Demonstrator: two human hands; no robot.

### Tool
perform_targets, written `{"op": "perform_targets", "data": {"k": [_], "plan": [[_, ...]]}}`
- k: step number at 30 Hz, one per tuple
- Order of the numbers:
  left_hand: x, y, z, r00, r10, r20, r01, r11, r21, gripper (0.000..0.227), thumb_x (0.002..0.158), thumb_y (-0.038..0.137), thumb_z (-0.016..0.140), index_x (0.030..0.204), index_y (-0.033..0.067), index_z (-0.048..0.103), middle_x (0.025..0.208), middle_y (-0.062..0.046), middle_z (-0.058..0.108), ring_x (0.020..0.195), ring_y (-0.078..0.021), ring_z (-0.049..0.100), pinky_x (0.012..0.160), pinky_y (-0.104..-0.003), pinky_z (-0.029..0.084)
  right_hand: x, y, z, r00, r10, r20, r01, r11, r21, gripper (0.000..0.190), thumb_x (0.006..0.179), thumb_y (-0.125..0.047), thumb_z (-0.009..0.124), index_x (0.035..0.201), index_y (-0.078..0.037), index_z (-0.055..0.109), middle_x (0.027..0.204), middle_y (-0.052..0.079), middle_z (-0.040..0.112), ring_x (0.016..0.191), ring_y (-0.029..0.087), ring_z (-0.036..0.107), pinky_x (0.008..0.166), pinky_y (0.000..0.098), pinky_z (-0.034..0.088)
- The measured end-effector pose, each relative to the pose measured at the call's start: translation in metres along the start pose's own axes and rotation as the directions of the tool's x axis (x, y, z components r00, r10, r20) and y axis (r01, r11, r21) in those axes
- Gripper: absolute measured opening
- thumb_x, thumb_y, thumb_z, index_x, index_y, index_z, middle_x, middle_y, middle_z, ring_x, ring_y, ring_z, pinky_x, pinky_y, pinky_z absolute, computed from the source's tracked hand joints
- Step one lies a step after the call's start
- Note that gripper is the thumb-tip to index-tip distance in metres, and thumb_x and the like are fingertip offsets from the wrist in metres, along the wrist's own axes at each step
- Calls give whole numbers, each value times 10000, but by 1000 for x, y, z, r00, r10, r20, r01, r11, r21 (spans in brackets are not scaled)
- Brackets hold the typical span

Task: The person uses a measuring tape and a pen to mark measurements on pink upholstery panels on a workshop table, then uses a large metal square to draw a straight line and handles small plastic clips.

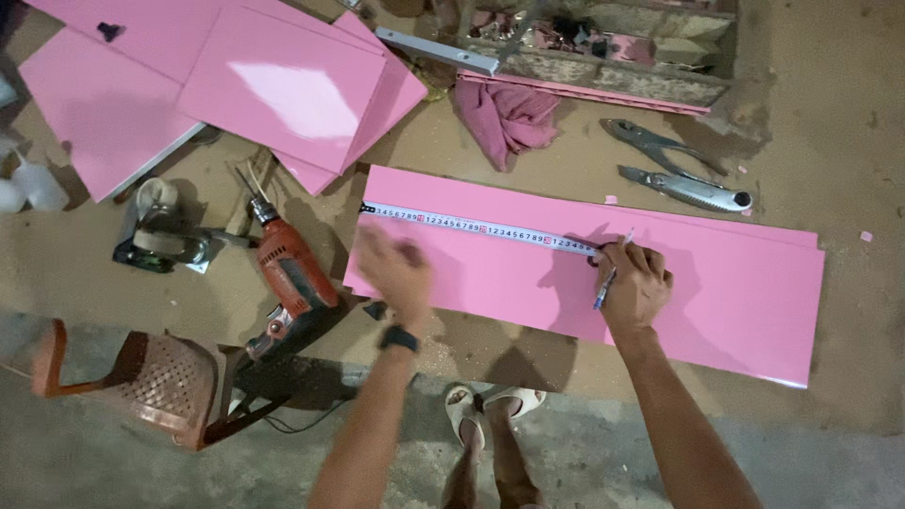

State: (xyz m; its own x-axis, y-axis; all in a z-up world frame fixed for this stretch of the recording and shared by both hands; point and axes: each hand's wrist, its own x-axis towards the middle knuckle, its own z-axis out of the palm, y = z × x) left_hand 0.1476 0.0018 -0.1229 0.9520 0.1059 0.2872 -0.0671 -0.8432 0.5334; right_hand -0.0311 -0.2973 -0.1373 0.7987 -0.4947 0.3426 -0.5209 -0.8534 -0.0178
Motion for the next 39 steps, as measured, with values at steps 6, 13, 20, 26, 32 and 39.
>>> {"op": "perform_targets", "data": {"k": [6,13,20,26,32,39], "plan": [[65,-80,27,942,-311,124,312,950,10,342,894,560,691,1056,267,762,892,-48,738,878,-354,708,747,-535,546,-5,3,16,997,-13,-73,10,999,-35,131,912,-490,725,948,-370,688,964,-142,674,1015,152,642,789,356,569],[83,-80,22,902,-394,179,422,892,-162,205,893,409,743,1053,294,800,946,-30,780,952,-357,728,829,-497,548,3,-10,-7,994,10,-108,-12,1000,-23,109,912,-418,772,924,-332,705,935,-115,702,978,166,660,805,358,565],[93,-91,31,797,-526,295,590,782,-199,144,896,429,756,1006,345,795,939,43,759,951,-248,728,830,-402,528,1,-11,0,996,5,-87,-5,1000,-8,96,900,-422,748,922,-343,697,941,-111,691,974,169,665,798,367,566],[84,-94,23,887,-394,242,459,812,-361,170,909,281,785,978,126,794,892,-129,753,890,-272,712,801,-414,504,1,-16,1,995,1,-95,-2,1000,-10,113,876,-416,769,904,-342,689,905,-115,671,960,171,659,794,366,568],[82,-88,16,901,-379,213,434,808,-399,157,928,206,779,1037,94,792,969,-158,769,964,-300,732,839,-420,532,-4,-16,11,996,15,-92,-16,1000,-8,117,867,-411,775,915,-341,694,920,-119,673,973,164,655,806,358,566],[82,-83,18,895,-395,209,447,787,-425,114,916,212,804,987,123,807,946,-128,776,933,-273,741,824,-388,536,-5,-12,18,993,9,-116,-10,1000,-3,121,923,-475,715,929,-356,696,948,-124,684,979,144,648,798,337,566]]}}
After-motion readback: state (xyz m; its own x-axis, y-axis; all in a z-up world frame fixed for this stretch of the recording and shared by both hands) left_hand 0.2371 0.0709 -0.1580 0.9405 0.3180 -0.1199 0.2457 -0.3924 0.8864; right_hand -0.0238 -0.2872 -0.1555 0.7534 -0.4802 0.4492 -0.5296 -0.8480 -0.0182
